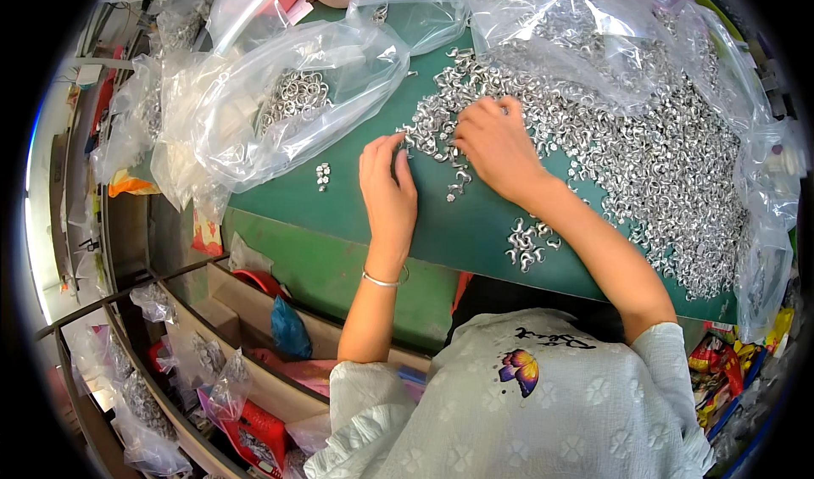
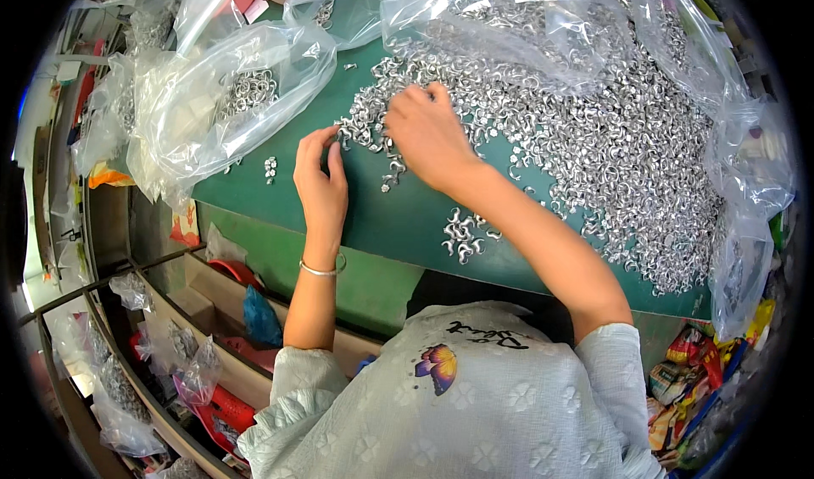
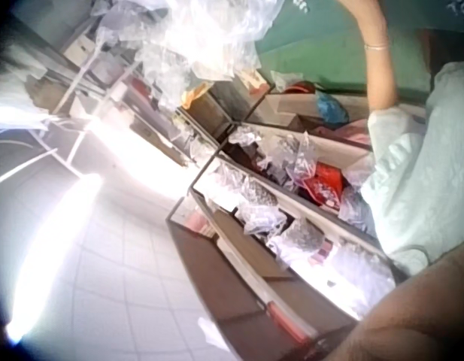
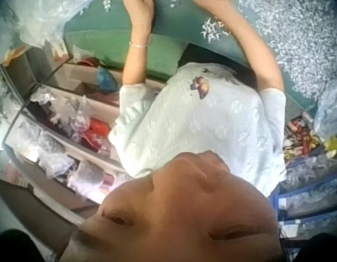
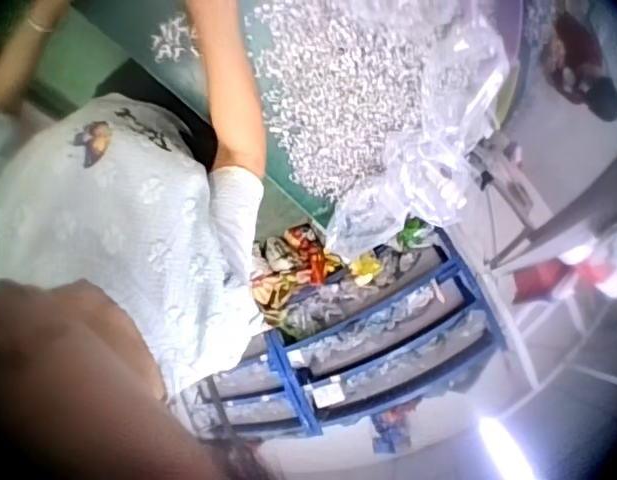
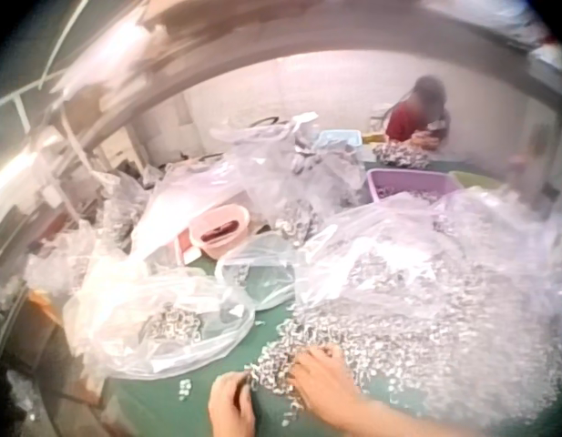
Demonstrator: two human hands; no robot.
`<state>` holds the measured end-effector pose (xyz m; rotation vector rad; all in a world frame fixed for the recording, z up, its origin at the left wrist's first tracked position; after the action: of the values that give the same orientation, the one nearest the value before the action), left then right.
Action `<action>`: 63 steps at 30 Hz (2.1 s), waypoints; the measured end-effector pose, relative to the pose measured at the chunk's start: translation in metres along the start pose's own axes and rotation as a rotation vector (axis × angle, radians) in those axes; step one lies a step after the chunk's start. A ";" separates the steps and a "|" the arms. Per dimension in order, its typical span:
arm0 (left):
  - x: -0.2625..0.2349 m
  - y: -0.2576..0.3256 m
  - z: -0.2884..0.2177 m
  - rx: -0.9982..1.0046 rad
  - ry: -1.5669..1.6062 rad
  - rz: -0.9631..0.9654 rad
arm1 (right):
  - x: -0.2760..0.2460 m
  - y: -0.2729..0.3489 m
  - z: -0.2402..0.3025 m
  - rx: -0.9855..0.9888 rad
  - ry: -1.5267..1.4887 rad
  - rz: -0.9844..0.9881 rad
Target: The person sorts through small silver-colored metal components on a green work surface by hand, separating specific pieces from a large pile and grouping them together.
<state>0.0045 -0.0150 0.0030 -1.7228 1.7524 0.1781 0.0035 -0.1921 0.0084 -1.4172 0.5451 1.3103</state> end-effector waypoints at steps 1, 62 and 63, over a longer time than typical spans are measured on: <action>-0.002 0.004 -0.004 0.011 -0.071 -0.002 | -0.008 0.005 -0.004 0.026 0.017 -0.049; 0.028 0.007 -0.042 0.080 0.173 0.039 | 0.024 -0.043 -0.028 0.020 0.164 -0.071; 0.025 0.013 -0.047 0.071 0.185 0.091 | 0.027 -0.047 -0.028 0.004 0.217 -0.055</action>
<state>-0.0221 -0.0597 0.0209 -1.6544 1.9484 -0.0051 0.0637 -0.1937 -0.0028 -1.5709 0.6476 1.1184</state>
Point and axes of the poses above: each hand's wrist, its own y-axis away from the middle knuckle, its own x-axis out of the palm, z = x × y, the point moved 2 cm from there along -y, towards the middle knuckle, and after that the axes turned 8 degrees about y, right-handed, at the moved point
